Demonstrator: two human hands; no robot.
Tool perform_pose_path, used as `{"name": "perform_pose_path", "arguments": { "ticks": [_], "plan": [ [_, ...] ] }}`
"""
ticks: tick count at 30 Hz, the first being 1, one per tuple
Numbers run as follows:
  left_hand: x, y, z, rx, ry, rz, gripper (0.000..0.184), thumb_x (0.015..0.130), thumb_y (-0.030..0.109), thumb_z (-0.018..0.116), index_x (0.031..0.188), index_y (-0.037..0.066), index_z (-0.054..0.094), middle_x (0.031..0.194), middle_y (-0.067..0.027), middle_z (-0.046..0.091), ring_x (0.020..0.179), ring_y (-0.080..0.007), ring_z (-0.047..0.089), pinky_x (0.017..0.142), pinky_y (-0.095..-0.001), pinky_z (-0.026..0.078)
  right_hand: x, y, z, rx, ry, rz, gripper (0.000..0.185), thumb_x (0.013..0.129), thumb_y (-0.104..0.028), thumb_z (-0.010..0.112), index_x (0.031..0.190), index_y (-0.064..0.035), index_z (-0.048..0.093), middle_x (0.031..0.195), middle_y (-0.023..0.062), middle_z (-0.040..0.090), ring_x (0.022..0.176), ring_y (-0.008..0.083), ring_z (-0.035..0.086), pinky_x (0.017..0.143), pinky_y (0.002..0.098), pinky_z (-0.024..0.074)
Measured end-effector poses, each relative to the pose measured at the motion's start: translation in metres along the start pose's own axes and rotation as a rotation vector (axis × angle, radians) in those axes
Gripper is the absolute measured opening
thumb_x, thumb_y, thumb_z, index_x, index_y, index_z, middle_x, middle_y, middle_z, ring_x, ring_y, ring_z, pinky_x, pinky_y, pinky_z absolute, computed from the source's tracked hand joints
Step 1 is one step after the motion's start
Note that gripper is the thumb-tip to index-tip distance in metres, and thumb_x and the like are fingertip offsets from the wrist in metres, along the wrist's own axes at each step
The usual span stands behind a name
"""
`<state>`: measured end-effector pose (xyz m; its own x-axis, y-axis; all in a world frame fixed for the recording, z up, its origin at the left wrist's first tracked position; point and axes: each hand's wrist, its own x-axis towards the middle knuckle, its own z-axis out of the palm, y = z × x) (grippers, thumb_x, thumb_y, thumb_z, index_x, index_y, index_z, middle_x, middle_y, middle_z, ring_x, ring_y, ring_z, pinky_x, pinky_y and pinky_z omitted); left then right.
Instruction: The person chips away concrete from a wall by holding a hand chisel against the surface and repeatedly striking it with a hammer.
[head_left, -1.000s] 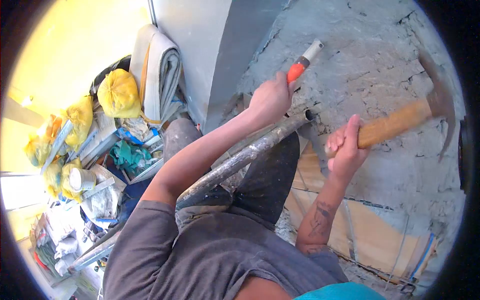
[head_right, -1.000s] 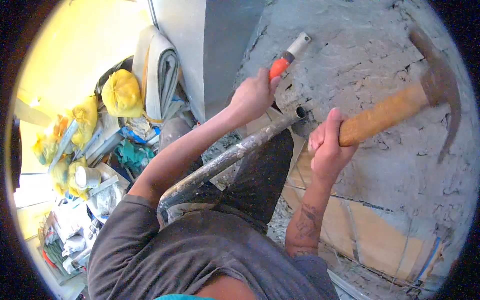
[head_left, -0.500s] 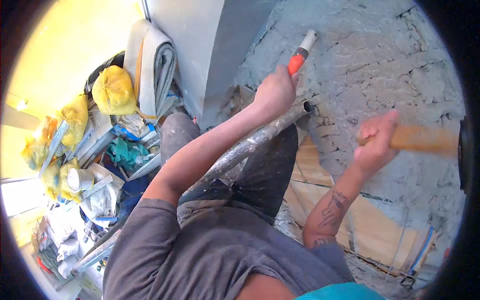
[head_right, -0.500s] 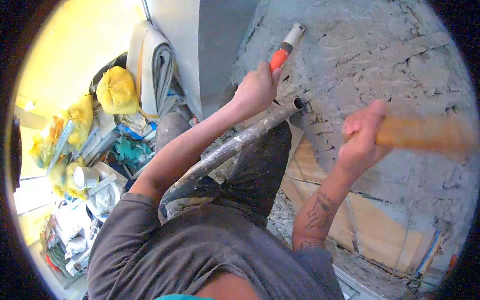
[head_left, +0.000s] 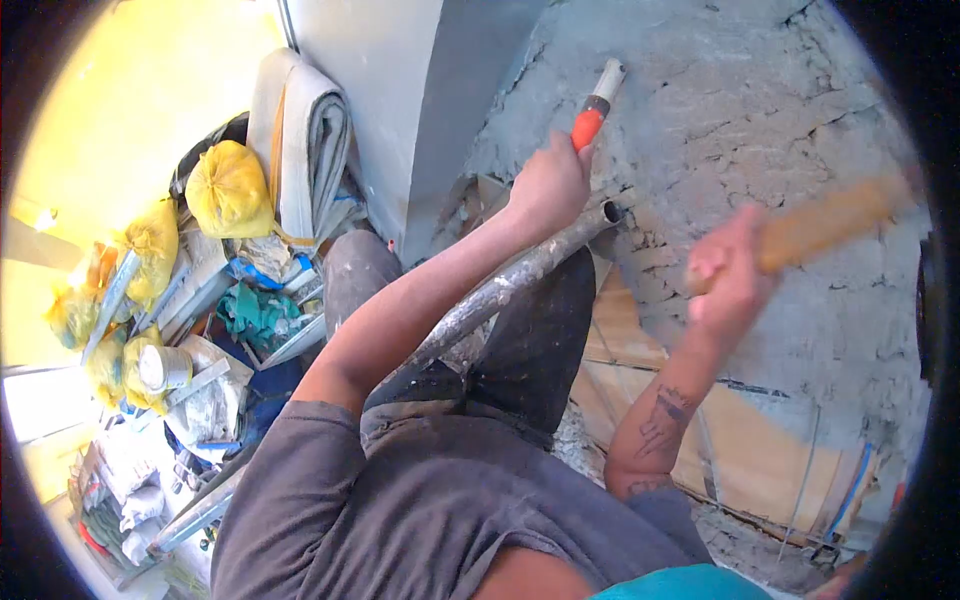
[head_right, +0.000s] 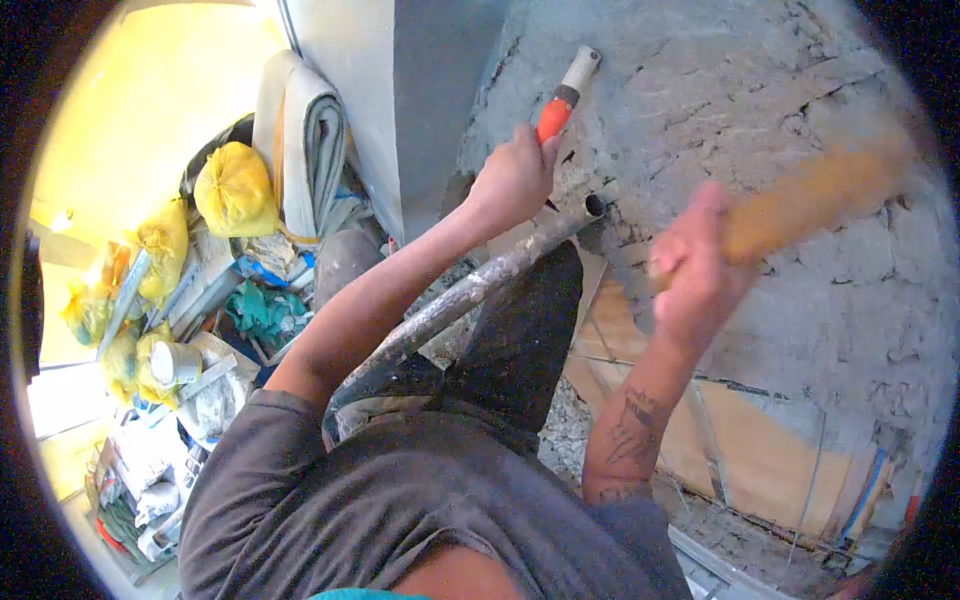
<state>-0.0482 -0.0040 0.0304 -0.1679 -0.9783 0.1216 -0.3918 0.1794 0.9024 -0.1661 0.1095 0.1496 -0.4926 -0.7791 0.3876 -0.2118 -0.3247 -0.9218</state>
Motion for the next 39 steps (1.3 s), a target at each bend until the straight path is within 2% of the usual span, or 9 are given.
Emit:
{"name": "perform_pose_path", "arguments": {
  "ticks": [4,7,10,17,21,24,25,36,39],
  "plan": [
    [-0.001,0.002,-0.002,-0.031,0.008,0.006,0.041,0.101,0.033,0.043,0.099,-0.007,0.047,0.079,-0.0320,0.063,0.076,-0.0514,0.062,0.069,-0.0575,0.048,0.023,0.032,0.009,0.194,-0.037,-0.294,0.036,0.094,-0.030,0.060,0.066,-0.0104,0.050,0.054,-0.0023,0.045,0.048,0.0096,0.045,0.047,0.0290,0.0379],
    [0.000,0.001,-0.001,-0.019,0.006,0.016,0.041,0.100,0.033,0.044,0.100,-0.008,0.047,0.080,-0.0320,0.063,0.078,-0.0511,0.062,0.070,-0.0572,0.048,-0.003,0.134,0.019,-0.559,0.040,0.292,0.036,0.089,-0.036,0.067,0.066,-0.0112,0.055,0.054,-0.0019,0.046,0.045,0.0095,0.044,0.044,0.0305,0.0361],
    [-0.001,0.002,-0.001,0.009,0.003,0.019,0.041,0.099,0.034,0.045,0.100,-0.008,0.047,0.080,-0.0306,0.064,0.079,-0.0502,0.063,0.071,-0.0559,0.049,-0.005,0.116,0.004,-0.530,-0.125,0.487,0.039,0.086,-0.039,0.072,0.065,-0.0113,0.054,0.052,-0.0031,0.045,0.042,0.0091,0.040,0.041,0.0293,0.0328],
    [0.004,0.000,-0.024,-0.295,-0.247,-0.112,0.044,0.097,0.036,0.050,0.101,-0.008,0.052,0.068,-0.0197,0.063,0.057,-0.0320,0.067,0.055,-0.0417,0.053,0.019,-0.028,-0.007,0.241,-0.070,-0.109,0.037,0.094,-0.031,0.062,0.064,-0.0153,0.048,0.058,-0.0025,0.047,0.049,0.0070,0.043,0.047,0.0262,0.0361],
    [0.009,-0.009,-0.019,-0.412,-0.305,-0.147,0.048,0.097,0.045,0.052,0.089,-0.003,0.052,0.066,-0.0083,0.058,0.051,-0.0176,0.062,0.048,-0.0349,0.050,0.020,0.047,0.011,0.062,0.044,-0.511,0.040,0.091,-0.034,0.066,0.061,-0.0124,0.050,0.057,0.0002,0.051,0.048,0.0107,0.046,0.046,0.0268,0.0356],
    [0.006,-0.013,-0.014,-0.377,-0.276,-0.167,0.046,0.098,0.043,0.050,0.092,-0.002,0.054,0.064,-0.0056,0.057,0.046,-0.0161,0.058,0.043,-0.0335,0.047,-0.017,0.132,0.014,-0.479,-0.230,0.575,0.039,0.089,-0.039,0.067,0.066,-0.0092,0.057,0.053,0.0006,0.051,0.043,0.0121,0.047,0.041,0.0299,0.0366],
    [0.008,-0.026,-0.003,-0.371,-0.249,-0.116,0.045,0.099,0.043,0.049,0.094,-0.002,0.054,0.064,-0.0050,0.055,0.045,-0.0157,0.057,0.043,-0.0334,0.047,-0.023,0.120,0.014,-0.464,-0.221,0.577,0.039,0.089,-0.039,0.067,0.066,-0.0092,0.057,0.053,0.0006,0.051,0.043,0.0121,0.047,0.041,0.0299,0.0366],
    [0.006,-0.021,-0.014,-0.603,-0.380,-0.219,0.043,0.098,0.042,0.053,0.106,0.000,0.048,0.065,-0.0034,0.052,0.045,-0.0139,0.052,0.042,-0.0321,0.045,0.025,0.008,0.004,0.158,0.215,-0.314,0.042,0.089,-0.037,0.066,0.062,-0.0140,0.044,0.062,-0.0021,0.043,0.052,0.0103,0.038,0.052,0.0274,0.0349],
    [0.009,-0.016,-0.017,-0.596,-0.376,-0.217,0.044,0.098,0.044,0.053,0.104,0.001,0.048,0.066,-0.0031,0.052,0.045,-0.0139,0.052,0.042,-0.0311,0.045,-0.002,0.093,0.031,-0.459,0.139,0.044,0.041,0.089,-0.038,0.066,0.063,-0.0092,0.052,0.063,0.0019,0.052,0.053,0.0139,0.049,0.050,0.0314,0.0401]
  ]
}}
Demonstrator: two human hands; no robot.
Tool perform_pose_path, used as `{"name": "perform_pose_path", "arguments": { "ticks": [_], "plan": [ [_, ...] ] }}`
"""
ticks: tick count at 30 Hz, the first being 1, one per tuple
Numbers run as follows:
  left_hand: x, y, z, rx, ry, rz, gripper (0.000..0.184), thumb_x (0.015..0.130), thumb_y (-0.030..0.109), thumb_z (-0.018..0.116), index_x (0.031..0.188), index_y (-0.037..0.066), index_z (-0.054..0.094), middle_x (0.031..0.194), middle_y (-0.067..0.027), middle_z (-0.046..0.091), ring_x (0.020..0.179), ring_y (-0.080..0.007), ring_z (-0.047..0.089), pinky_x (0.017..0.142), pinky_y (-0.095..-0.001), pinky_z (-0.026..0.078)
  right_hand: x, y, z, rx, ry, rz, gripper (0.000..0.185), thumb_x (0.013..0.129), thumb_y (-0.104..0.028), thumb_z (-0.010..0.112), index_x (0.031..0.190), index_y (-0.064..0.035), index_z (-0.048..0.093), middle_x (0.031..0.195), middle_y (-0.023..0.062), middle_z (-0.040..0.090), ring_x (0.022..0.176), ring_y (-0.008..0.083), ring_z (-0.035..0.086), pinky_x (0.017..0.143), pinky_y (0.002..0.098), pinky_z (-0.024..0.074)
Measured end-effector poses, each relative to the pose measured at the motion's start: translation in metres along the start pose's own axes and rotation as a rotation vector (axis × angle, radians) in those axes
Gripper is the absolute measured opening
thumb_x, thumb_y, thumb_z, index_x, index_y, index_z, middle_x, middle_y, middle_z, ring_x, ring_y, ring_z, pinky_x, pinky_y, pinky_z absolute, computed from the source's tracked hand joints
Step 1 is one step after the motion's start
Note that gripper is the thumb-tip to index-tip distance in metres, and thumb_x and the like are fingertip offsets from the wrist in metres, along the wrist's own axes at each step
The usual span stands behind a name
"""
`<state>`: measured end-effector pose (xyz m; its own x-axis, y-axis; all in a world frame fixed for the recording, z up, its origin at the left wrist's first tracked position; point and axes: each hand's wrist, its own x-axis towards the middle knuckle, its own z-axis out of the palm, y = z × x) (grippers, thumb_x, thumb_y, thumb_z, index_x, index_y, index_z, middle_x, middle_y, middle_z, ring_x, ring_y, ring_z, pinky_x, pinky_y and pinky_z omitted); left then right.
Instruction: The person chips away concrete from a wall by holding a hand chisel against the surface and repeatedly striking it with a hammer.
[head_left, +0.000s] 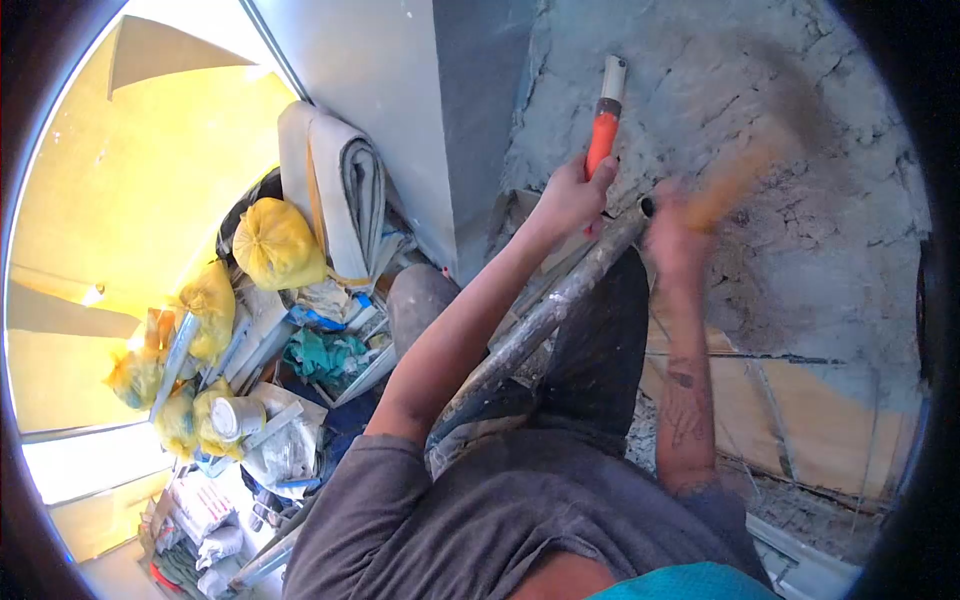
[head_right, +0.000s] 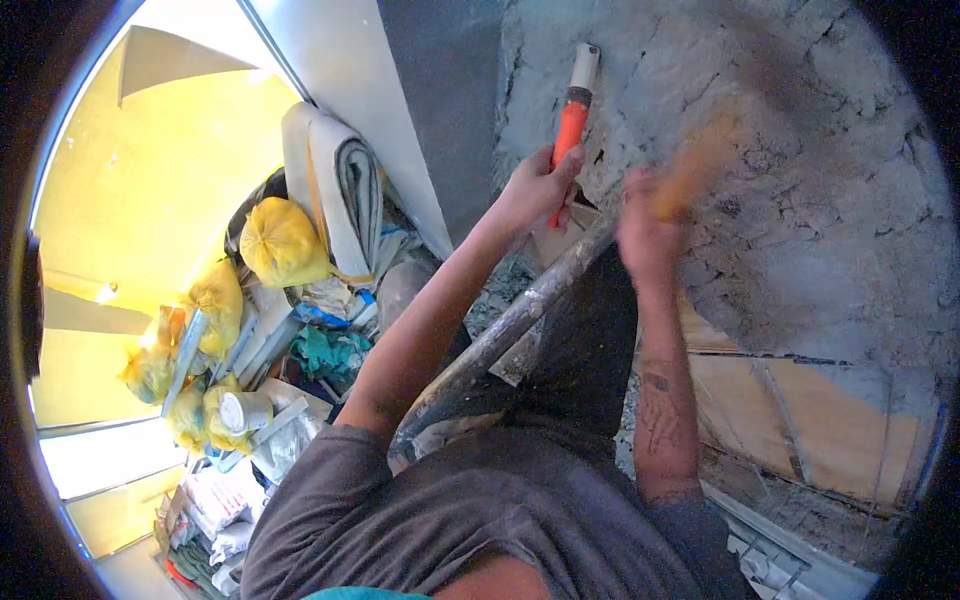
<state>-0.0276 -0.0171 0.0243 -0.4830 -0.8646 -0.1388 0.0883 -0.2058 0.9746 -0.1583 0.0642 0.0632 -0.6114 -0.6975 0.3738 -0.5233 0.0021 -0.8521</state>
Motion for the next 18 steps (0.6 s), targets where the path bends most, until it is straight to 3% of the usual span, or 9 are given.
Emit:
{"name": "perform_pose_path", "arguments": {
  "ticks": [2,3,5,8,10,11,13,15,18],
  "plan": [
    [-0.005,0.002,0.000,0.013,-0.005,-0.003,0.045,0.097,0.045,0.054,0.104,0.001,0.048,0.066,-0.0026,0.051,0.046,-0.0139,0.053,0.042,-0.0304,0.045,-0.013,0.013,0.012,-0.245,-0.368,0.560,0.044,0.087,-0.041,0.068,0.063,-0.0071,0.055,0.057,0.0013,0.053,0.047,0.0139,0.050,0.045,0.0330,0.0403],
    [-0.005,0.001,-0.002,0.025,-0.004,0.005,0.045,0.097,0.045,0.054,0.104,0.001,0.048,0.066,-0.0026,0.051,0.046,-0.0139,0.053,0.042,-0.0304,0.045,-0.014,0.014,0.007,-0.232,-0.365,0.556,0.044,0.087,-0.041,0.068,0.063,-0.0071,0.055,0.057,0.0013,0.053,0.047,0.0139,0.050,0.045,0.0330,0.0403],
    [-0.001,-0.007,-0.006,-0.047,-0.045,0.007,0.046,0.097,0.046,0.055,0.106,0.001,0.048,0.067,-0.0023,0.051,0.046,-0.0140,0.053,0.043,-0.0305,0.045,-0.010,-0.013,-0.011,-0.054,-0.295,0.401,0.046,0.086,-0.044,0.069,0.060,-0.0087,0.054,0.050,-0.0011,0.049,0.040,0.0130,0.046,0.039,0.0326,0.0348],
    [-0.003,-0.007,-0.005,-0.032,-0.050,-0.005,0.047,0.096,0.046,0.056,0.108,0.001,0.048,0.067,-0.0028,0.052,0.047,-0.0145,0.054,0.043,-0.0309,0.046,0.001,-0.076,-0.047,0.078,-0.169,0.277,0.047,0.085,-0.046,0.070,0.058,-0.0136,0.049,0.050,-0.0034,0.045,0.041,0.0089,0.041,0.040,0.0270,0.0297],
    [-0.005,-0.005,-0.005,-0.058,-0.059,-0.021,0.048,0.096,0.046,0.055,0.108,0.001,0.048,0.068,-0.0031,0.053,0.048,-0.0144,0.054,0.043,-0.0311,0.046,0.013,-0.101,-0.067,0.374,-0.014,0.000,0.036,0.096,-0.028,0.060,0.064,-0.0164,0.046,0.055,-0.0053,0.042,0.048,0.0059,0.038,0.048,0.0251,0.0323],
    [-0.007,-0.005,-0.005,-0.077,-0.060,-0.031,0.048,0.096,0.047,0.055,0.109,0.001,0.049,0.068,-0.0035,0.053,0.048,-0.0144,0.054,0.043,-0.0313,0.046,0.020,-0.112,-0.074,0.367,-0.016,0.007,0.036,0.096,-0.028,0.060,0.064,-0.0164,0.046,0.055,-0.0053,0.042,0.048,0.0059,0.038,0.048,0.0251,0.0323],
    [-0.007,-0.002,-0.005,-0.089,-0.065,-0.044,0.048,0.096,0.047,0.055,0.109,0.001,0.049,0.069,-0.0037,0.053,0.048,-0.0146,0.054,0.044,-0.0314,0.046,0.036,-0.125,-0.083,0.925,-0.335,-0.312,0.035,0.099,-0.021,0.051,0.065,-0.0159,0.045,0.059,-0.0014,0.045,0.057,0.0085,0.042,0.060,0.0283,0.0359],
    [-0.006,0.001,-0.005,-0.098,-0.074,-0.049,0.048,0.096,0.047,0.054,0.109,0.001,0.049,0.069,-0.0039,0.053,0.048,-0.0149,0.054,0.044,-0.0315,0.046,0.039,-0.074,-0.053,0.557,-0.117,-0.542,0.029,0.097,-0.026,0.050,0.075,-0.0081,0.054,0.068,0.0051,0.055,0.068,0.0150,0.053,0.072,0.0332,0.0418],
    [-0.007,0.001,-0.004,-0.049,-0.052,-0.061,0.048,0.096,0.048,0.054,0.109,0.002,0.050,0.071,-0.0042,0.053,0.049,-0.0153,0.052,0.046,-0.0315,0.046,-0.008,0.009,0.008,-0.180,-0.258,0.331,0.039,0.090,-0.036,0.062,0.067,-0.0050,0.056,0.053,0.0023,0.052,0.051,0.0172,0.058,0.048,0.0347,0.0440]
  ]
}}
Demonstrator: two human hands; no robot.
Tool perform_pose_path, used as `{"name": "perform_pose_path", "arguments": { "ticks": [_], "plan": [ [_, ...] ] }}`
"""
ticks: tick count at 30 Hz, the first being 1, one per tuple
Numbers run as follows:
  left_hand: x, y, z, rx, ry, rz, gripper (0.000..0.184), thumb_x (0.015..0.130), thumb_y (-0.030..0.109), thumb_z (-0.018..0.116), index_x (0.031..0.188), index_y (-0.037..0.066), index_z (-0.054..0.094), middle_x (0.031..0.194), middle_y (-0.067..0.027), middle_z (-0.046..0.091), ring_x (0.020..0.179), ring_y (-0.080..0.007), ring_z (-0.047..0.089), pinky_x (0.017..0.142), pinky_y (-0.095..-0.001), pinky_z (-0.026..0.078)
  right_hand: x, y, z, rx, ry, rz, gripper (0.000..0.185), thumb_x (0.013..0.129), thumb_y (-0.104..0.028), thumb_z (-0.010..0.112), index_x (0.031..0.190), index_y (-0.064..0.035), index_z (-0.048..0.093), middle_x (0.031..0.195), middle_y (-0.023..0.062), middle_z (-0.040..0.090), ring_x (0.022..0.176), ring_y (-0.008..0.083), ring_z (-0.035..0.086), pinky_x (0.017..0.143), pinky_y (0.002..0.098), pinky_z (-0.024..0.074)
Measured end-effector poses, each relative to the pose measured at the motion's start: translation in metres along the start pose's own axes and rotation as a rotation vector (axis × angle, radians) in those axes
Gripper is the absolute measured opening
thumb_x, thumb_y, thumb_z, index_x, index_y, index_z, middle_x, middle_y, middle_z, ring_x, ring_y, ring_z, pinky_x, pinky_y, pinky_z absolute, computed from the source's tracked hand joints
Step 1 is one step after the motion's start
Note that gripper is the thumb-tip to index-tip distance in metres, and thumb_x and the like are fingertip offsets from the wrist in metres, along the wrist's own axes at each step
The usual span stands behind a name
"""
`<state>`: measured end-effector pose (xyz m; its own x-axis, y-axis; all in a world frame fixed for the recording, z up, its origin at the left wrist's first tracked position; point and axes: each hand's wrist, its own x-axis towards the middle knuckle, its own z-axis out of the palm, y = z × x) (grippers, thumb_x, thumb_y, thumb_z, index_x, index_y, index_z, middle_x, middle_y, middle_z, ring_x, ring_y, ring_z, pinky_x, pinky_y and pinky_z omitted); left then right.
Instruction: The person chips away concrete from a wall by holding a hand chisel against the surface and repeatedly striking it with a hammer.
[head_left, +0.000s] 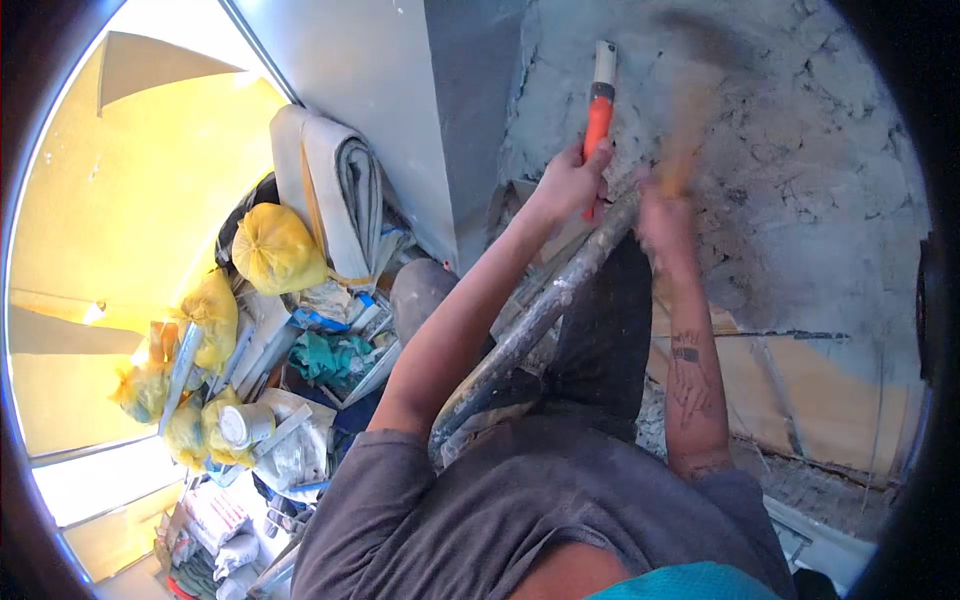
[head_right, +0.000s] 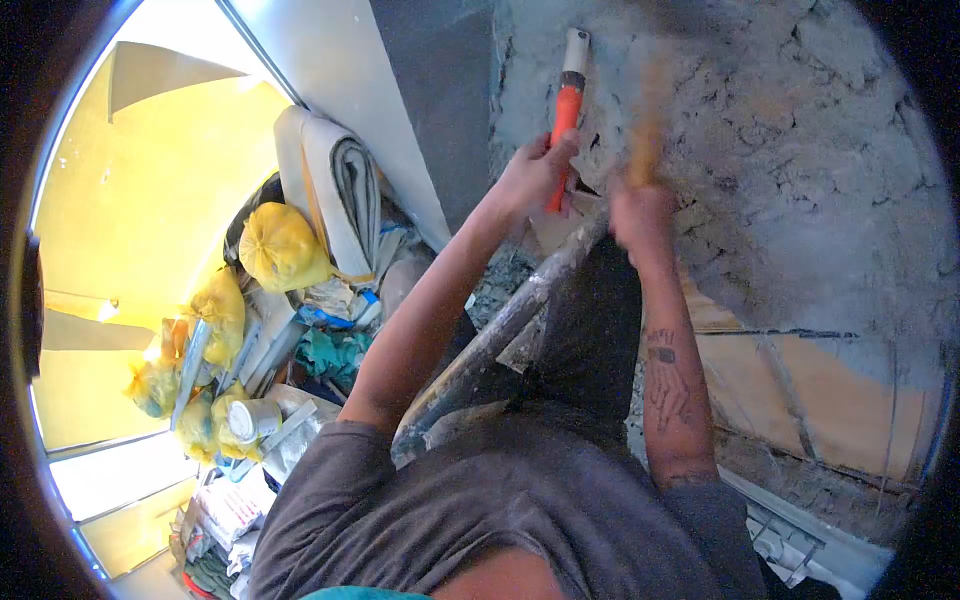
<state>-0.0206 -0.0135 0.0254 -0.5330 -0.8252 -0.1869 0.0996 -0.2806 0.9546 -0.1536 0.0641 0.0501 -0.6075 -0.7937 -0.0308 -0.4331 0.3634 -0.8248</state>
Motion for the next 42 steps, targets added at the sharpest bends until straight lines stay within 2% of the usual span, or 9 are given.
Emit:
{"name": "perform_pose_path", "arguments": {
  "ticks": [5,10,13,15,17,24,26,34,42],
  "plan": [
    [0.008,-0.016,-0.006,-0.109,-0.040,0.064,0.047,0.096,0.048,0.054,0.109,0.003,0.051,0.074,-0.0043,0.054,0.052,-0.0150,0.052,0.049,-0.0308,0.046,-0.025,-0.046,-0.044,0.216,-0.035,0.113,0.043,0.084,-0.042,0.073,0.059,-0.0137,0.052,0.048,-0.0028,0.045,0.039,0.0102,0.045,0.036,0.0279,0.0319],
    [-0.002,-0.002,0.001,-0.144,-0.045,-0.015,0.046,0.096,0.047,0.054,0.109,0.003,0.050,0.073,-0.0039,0.052,0.052,-0.0147,0.051,0.049,-0.0307,0.046,-0.025,-0.101,-0.104,0.517,0.229,-0.415,0.032,0.091,-0.030,0.067,0.069,-0.0126,0.051,0.056,-0.0055,0.039,0.050,0.0059,0.041,0.049,0.0236,0.0372],
    [0.001,0.002,-0.001,-0.143,-0.046,-0.035,0.046,0.096,0.047,0.054,0.109,0.003,0.049,0.072,-0.0035,0.052,0.051,-0.0145,0.051,0.049,-0.0310,0.046,0.000,-0.080,-0.082,0.551,0.274,-0.712,0.030,0.094,-0.034,0.060,0.079,-0.0092,0.053,0.071,0.0014,0.056,0.061,0.0133,0.054,0.054,0.0312,0.0432],
    [0.006,0.001,0.000,-0.143,-0.047,-0.037,0.046,0.096,0.047,0.054,0.109,0.003,0.049,0.071,-0.0032,0.052,0.051,-0.0144,0.051,0.049,-0.0313,0.046,0.022,0.002,-0.013,0.106,0.252,-0.408,0.032,0.094,-0.034,0.059,0.077,-0.0074,0.054,0.068,0.0031,0.057,0.061,0.0190,0.059,0.055,0.0363,0.0455],
    [0.009,-0.007,-0.001,-0.089,0.003,0.012,0.046,0.097,0.048,0.052,0.108,0.003,0.050,0.070,-0.0029,0.051,0.050,-0.0143,0.050,0.049,-0.0305,0.046,-0.002,-0.004,0.000,0.029,-0.218,0.244,0.039,0.088,-0.038,0.066,0.069,-0.0070,0.053,0.053,0.0020,0.051,0.042,0.0176,0.052,0.042,0.0331,0.0402],
    [0.018,-0.011,-0.001,0.137,0.130,0.031,0.050,0.095,0.051,0.053,0.104,0.002,0.057,0.068,-0.0075,0.058,0.059,-0.0213,0.061,0.055,-0.0333,0.049,-0.029,-0.028,-0.036,0.188,-0.016,0.036,0.034,0.086,-0.033,0.072,0.070,-0.0092,0.054,0.053,-0.0043,0.044,0.040,0.0065,0.039,0.038,0.0255,0.0305],
    [0.023,-0.027,-0.001,0.639,0.370,0.373,0.054,0.093,0.053,0.052,0.111,0.002,0.057,0.076,-0.0213,0.066,0.072,-0.0320,0.070,0.060,-0.0441,0.053,-0.032,-0.027,-0.045,0.247,-0.037,0.006,0.033,0.086,-0.033,0.072,0.071,-0.0093,0.055,0.053,-0.0047,0.043,0.040,0.0060,0.039,0.038,0.0248,0.0302],
    [0.048,-0.056,-0.086,1.191,0.398,0.192,0.045,0.093,0.048,0.053,0.108,0.005,0.051,0.077,-0.0253,0.066,0.080,-0.0433,0.066,0.070,-0.0537,0.051,-0.058,-0.028,-0.085,0.420,-0.070,-0.077,0.033,0.089,-0.029,0.070,0.068,-0.0102,0.054,0.054,-0.0044,0.046,0.041,0.0051,0.040,0.038,0.0249,0.0304],
    [0.027,-0.035,0.003,0.566,0.405,0.397,0.041,0.093,0.043,0.055,0.104,0.003,0.052,0.081,-0.0208,0.067,0.076,-0.0420,0.066,0.065,-0.0541,0.050,-0.067,0.007,-0.063,0.598,-0.065,-0.085,0.045,0.094,-0.050,0.058,0.073,-0.0115,0.046,0.056,-0.0023,0.040,0.043,0.0078,0.038,0.042,0.0253,0.0328]
  ]
}}
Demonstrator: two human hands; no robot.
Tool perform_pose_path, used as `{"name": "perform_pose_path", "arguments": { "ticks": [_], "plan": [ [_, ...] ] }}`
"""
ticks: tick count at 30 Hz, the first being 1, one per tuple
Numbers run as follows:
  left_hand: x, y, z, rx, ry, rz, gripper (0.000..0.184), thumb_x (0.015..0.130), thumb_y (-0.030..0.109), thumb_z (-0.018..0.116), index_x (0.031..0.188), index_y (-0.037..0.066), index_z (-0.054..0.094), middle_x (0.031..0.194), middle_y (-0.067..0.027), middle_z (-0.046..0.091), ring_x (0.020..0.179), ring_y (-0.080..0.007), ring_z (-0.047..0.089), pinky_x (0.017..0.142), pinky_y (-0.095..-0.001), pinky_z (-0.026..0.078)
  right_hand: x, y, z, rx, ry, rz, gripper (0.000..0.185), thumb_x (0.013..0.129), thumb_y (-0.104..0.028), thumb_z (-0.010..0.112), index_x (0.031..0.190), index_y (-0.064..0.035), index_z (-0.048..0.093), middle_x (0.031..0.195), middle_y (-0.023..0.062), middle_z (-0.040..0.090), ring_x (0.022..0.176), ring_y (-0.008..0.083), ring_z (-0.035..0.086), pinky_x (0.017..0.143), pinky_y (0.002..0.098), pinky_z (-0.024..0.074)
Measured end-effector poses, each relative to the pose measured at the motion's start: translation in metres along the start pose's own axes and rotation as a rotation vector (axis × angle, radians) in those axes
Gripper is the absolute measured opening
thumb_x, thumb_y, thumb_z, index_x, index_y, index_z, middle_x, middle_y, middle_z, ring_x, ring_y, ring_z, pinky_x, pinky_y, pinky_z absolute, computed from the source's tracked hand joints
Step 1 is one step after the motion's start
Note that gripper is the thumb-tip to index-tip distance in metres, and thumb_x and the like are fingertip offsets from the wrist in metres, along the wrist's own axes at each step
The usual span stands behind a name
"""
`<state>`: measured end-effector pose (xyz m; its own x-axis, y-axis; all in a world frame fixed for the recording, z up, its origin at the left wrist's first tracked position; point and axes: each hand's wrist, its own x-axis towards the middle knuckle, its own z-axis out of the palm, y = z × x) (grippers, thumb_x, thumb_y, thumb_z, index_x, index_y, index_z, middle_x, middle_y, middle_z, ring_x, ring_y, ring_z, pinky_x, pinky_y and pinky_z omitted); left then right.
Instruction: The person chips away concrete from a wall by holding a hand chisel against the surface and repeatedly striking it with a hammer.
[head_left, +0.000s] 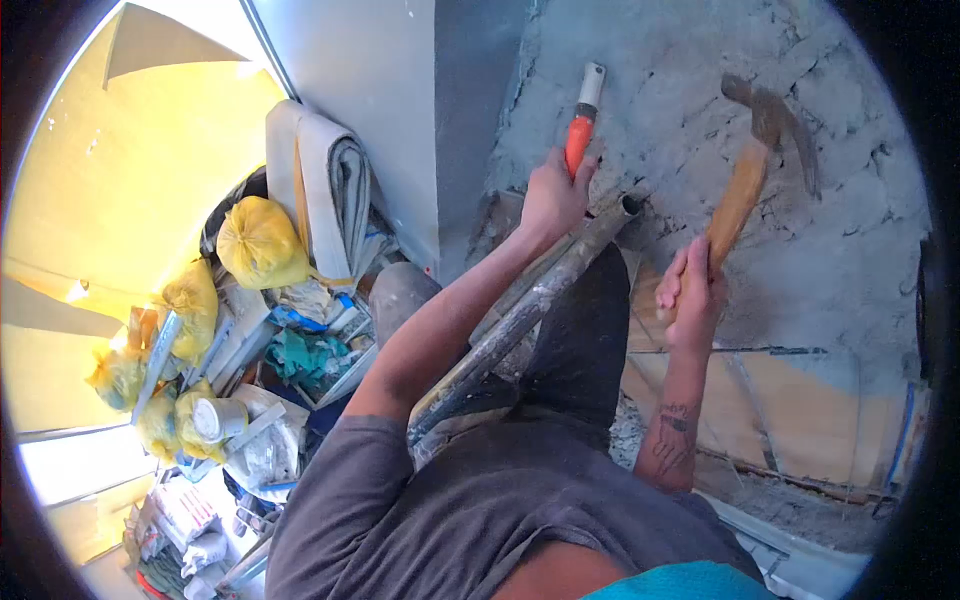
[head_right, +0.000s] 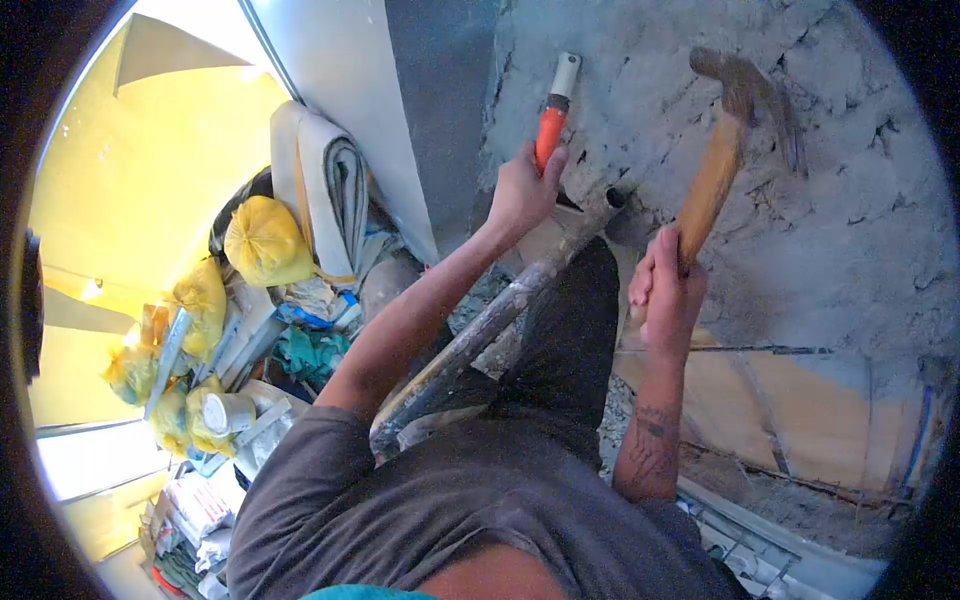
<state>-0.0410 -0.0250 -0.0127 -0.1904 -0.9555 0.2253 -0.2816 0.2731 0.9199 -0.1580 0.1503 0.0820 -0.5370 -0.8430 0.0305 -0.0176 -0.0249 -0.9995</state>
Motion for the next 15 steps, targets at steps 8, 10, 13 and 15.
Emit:
{"name": "perform_pose_path", "arguments": {
  "ticks": [8,10,13,15],
  "plan": [
    [-0.043,-0.014,-0.028,0.503,-0.095,0.309,0.037,0.097,0.042,0.049,0.106,0.006,0.047,0.083,-0.0188,0.067,0.065,-0.0408,0.065,0.053,-0.0509,0.050,0.003,0.008,-0.018,0.194,-0.083,-0.089,0.070,0.085,-0.078,0.039,0.094,-0.0091,0.049,0.060,-0.0002,0.040,0.048,0.0099,0.038,0.047,0.0249,0.0344],
    [-0.037,-0.010,-0.022,0.441,-0.061,0.294,0.036,0.098,0.040,0.047,0.106,0.005,0.047,0.079,-0.0201,0.066,0.064,-0.0423,0.064,0.054,-0.0520,0.050,0.003,0.002,-0.007,0.141,-0.038,-0.139,0.070,0.086,-0.077,0.041,0.094,-0.0072,0.049,0.060,0.0001,0.041,0.048,0.0101,0.040,0.047,0.0253,0.0355],
    [-0.034,0.019,-0.023,0.342,-0.062,0.178,0.034,0.100,0.036,0.042,0.106,0.002,0.046,0.072,-0.0236,0.064,0.065,-0.0455,0.063,0.056,-0.0546,0.049,0.009,0.000,-0.006,0.092,-0.036,-0.195,0.070,0.088,-0.074,0.043,0.093,-0.0048,0.049,0.061,0.0011,0.042,0.048,0.0103,0.041,0.046,0.0256,0.0364],
    [-0.031,0.031,-0.024,0.304,-0.098,0.092,0.035,0.101,0.035,0.040,0.106,0.001,0.046,0.069,-0.0257,0.063,0.066,-0.0471,0.062,0.058,-0.0561,0.048,0.013,-0.002,-0.003,0.100,-0.072,-0.210,0.069,0.089,-0.073,0.042,0.091,-0.0044,0.049,0.061,0.0018,0.043,0.048,0.0103,0.041,0.046,0.0256,0.0362]
  ]
}}
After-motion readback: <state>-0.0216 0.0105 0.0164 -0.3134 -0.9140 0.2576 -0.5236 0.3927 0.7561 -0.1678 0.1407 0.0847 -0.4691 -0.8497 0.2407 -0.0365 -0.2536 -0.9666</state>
